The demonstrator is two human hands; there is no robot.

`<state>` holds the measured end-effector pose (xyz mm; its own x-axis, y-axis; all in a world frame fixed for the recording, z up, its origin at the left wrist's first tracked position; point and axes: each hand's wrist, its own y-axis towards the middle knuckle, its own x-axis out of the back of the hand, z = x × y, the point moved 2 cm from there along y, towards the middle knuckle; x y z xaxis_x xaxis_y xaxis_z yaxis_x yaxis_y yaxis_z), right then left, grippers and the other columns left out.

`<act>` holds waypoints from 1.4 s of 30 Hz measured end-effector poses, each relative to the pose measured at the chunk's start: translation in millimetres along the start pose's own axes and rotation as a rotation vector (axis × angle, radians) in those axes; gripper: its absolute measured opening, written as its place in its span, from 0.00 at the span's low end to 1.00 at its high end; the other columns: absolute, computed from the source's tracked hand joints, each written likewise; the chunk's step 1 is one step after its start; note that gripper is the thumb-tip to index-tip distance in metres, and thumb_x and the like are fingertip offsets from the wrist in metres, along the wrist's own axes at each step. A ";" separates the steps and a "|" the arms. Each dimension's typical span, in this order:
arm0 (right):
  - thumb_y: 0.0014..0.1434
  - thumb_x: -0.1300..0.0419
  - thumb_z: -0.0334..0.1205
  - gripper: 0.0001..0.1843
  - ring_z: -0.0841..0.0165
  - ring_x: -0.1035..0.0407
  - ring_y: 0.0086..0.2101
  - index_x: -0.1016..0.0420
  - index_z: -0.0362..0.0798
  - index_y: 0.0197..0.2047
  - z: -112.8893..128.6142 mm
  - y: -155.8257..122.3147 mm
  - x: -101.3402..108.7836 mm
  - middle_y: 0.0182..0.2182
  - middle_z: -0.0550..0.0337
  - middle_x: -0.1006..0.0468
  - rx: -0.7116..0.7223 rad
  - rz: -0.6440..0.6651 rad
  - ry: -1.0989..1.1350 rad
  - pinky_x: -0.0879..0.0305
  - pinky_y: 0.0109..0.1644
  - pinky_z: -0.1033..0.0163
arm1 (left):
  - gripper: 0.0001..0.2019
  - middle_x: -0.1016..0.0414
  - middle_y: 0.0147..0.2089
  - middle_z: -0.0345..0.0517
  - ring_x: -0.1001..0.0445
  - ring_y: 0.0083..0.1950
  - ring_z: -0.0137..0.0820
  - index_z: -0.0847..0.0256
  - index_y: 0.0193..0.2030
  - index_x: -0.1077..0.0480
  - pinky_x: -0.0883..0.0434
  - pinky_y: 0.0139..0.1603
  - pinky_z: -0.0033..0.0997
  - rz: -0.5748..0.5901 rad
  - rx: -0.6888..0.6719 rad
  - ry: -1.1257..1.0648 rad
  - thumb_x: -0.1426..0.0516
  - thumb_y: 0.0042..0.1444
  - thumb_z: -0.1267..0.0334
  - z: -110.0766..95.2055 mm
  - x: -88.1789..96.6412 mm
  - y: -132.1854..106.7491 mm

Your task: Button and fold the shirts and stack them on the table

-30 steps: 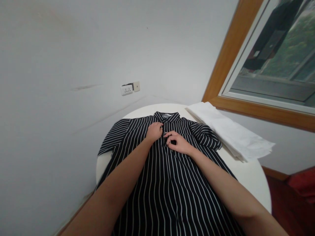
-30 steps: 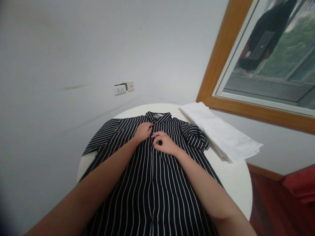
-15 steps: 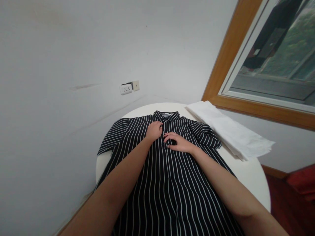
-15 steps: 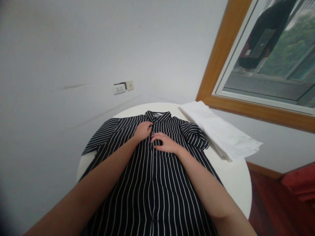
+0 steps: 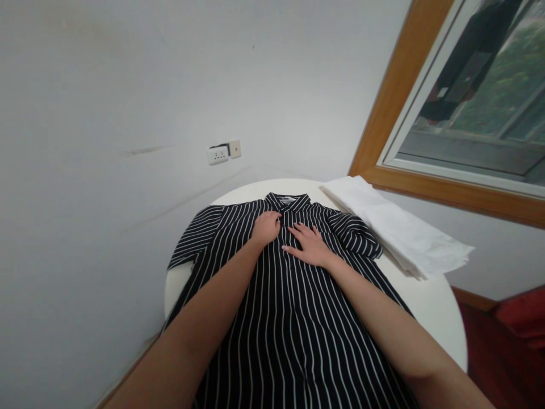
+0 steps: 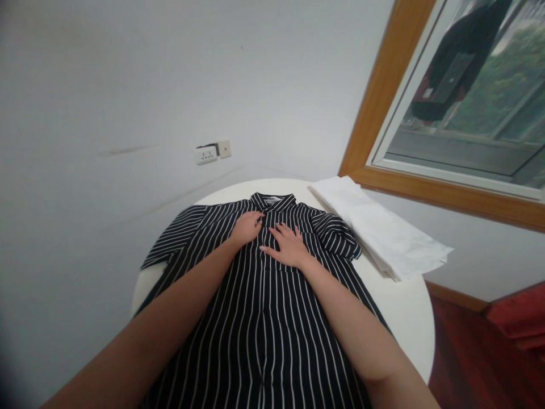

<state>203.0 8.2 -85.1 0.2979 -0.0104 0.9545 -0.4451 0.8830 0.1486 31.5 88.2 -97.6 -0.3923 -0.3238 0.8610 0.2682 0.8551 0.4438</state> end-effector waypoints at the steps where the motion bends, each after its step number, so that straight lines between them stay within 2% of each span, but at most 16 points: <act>1: 0.60 0.59 0.68 0.41 0.59 0.63 0.67 0.49 0.53 0.69 0.8 -0.1 0.3 0.69 0.54 0.53 -0.006 0.038 -0.020 0.73 0.68 0.44 | 0.16 0.27 0.53 0.49 0.32 0.56 0.37 0.62 0.51 0.30 0.37 0.61 0.39 -0.002 -0.005 0.003 0.50 0.59 0.67 -0.1 0.1 0.0; 4: 0.60 0.62 0.70 0.41 0.58 0.68 0.68 0.52 0.58 0.69 2.2 -0.7 1.1 0.70 0.58 0.59 -0.009 0.106 -0.044 0.76 0.67 0.42 | 0.16 0.26 0.53 0.49 0.32 0.56 0.37 0.62 0.51 0.30 0.37 0.61 0.39 -0.003 -0.016 0.006 0.50 0.59 0.67 0.1 0.0 0.3; 7: 0.58 0.61 0.71 0.41 0.55 0.68 0.68 0.52 0.61 0.69 3.2 -1.1 0.9 0.70 0.59 0.59 -0.025 0.097 -0.042 0.76 0.66 0.37 | 0.16 0.26 0.53 0.49 0.32 0.56 0.37 0.61 0.51 0.29 0.37 0.61 0.38 -0.002 -0.011 0.011 0.50 0.59 0.67 0.1 0.0 0.6; 12: 0.64 0.66 0.65 0.35 0.56 0.61 0.67 0.46 0.60 0.67 -3.9 0.7 5.3 0.67 0.59 0.48 -0.165 -0.110 -0.061 0.69 0.66 0.38 | 0.17 0.28 0.55 0.49 0.33 0.58 0.36 0.61 0.53 0.30 0.38 0.62 0.38 0.017 0.000 0.045 0.51 0.59 0.67 -1.5 -0.2 0.1; 14: 0.65 0.65 0.62 0.33 0.57 0.62 0.67 0.44 0.58 0.67 -14.0 2.0 7.9 0.67 0.58 0.46 -0.230 -0.166 -0.114 0.70 0.66 0.39 | 0.17 0.29 0.57 0.48 0.34 0.60 0.35 0.60 0.54 0.30 0.39 0.63 0.38 0.029 0.008 0.060 0.52 0.60 0.67 -2.2 -0.8 -0.2; 19: 0.61 0.63 0.68 0.39 0.55 0.63 0.67 0.46 0.55 0.67 -47.2 3.9 6.3 0.68 0.55 0.52 -0.344 -0.023 -0.109 0.68 0.66 0.38 | 0.18 0.33 0.61 0.50 0.37 0.63 0.37 0.59 0.57 0.32 0.42 0.64 0.42 0.063 0.032 0.091 0.53 0.62 0.63 -4.5 -1.9 -1.7; 24: 0.58 0.64 0.72 0.45 0.51 0.64 0.67 0.49 0.54 0.69 -68.5 4.2 7.1 0.69 0.54 0.55 -0.397 -0.014 -0.079 0.68 0.66 0.38 | 0.24 0.36 0.64 0.52 0.41 0.66 0.42 0.58 0.61 0.36 0.47 0.66 0.53 0.070 0.085 0.078 0.60 0.66 0.52 -10.6 -0.9 -5.6; 27: 0.59 0.65 0.71 0.44 0.51 0.64 0.67 0.48 0.52 0.69 -80.3 3.4 7.7 0.69 0.54 0.54 -0.457 -0.027 -0.054 0.65 0.67 0.43 | 0.29 0.40 0.67 0.52 0.46 0.68 0.45 0.55 0.63 0.39 0.55 0.66 0.62 0.127 0.113 0.075 0.60 0.63 0.43 -13.8 -2.1 -7.4; 30: 0.60 0.63 0.69 0.44 0.51 0.64 0.67 0.48 0.49 0.69 -89.7 2.5 6.9 0.69 0.53 0.53 -0.518 -0.060 -0.051 0.65 0.68 0.49 | 0.33 0.45 0.69 0.53 0.51 0.70 0.49 0.54 0.65 0.41 0.59 0.66 0.67 0.187 0.118 0.086 0.59 0.60 0.38 -16.0 -3.8 -8.0; 33: 0.61 0.62 0.67 0.43 0.52 0.64 0.67 0.48 0.47 0.69 -92.7 2.7 5.5 0.69 0.51 0.53 -0.552 -0.074 -0.069 0.66 0.68 0.51 | 0.35 0.47 0.70 0.54 0.52 0.70 0.51 0.56 0.66 0.42 0.61 0.65 0.68 0.207 0.126 0.094 0.60 0.60 0.37 -17.5 -4.4 -9.0; 37: 0.62 0.63 0.67 0.42 0.53 0.65 0.67 0.48 0.48 0.69 -89.3 1.7 4.3 0.69 0.51 0.53 -0.558 -0.074 -0.085 0.67 0.68 0.51 | 0.33 0.47 0.70 0.54 0.53 0.71 0.48 0.55 0.66 0.43 0.61 0.66 0.66 0.183 0.120 0.104 0.61 0.61 0.39 -20.1 -3.3 -14.2; 42: 0.65 0.64 0.61 0.38 0.56 0.61 0.67 0.44 0.45 0.68 -80.8 -11.5 1.5 0.67 0.49 0.47 -0.529 -0.122 -0.151 0.67 0.68 0.50 | 0.33 0.48 0.70 0.53 0.54 0.71 0.44 0.55 0.67 0.44 0.60 0.67 0.62 0.189 0.102 0.100 0.64 0.62 0.41 -24.4 -2.1 -24.5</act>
<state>276.9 35.9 -106.2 0.1795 -0.1597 0.9707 0.0811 0.9858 0.1472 47.2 58.1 -104.2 -0.2529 -0.1878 0.9491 0.2367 0.9392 0.2489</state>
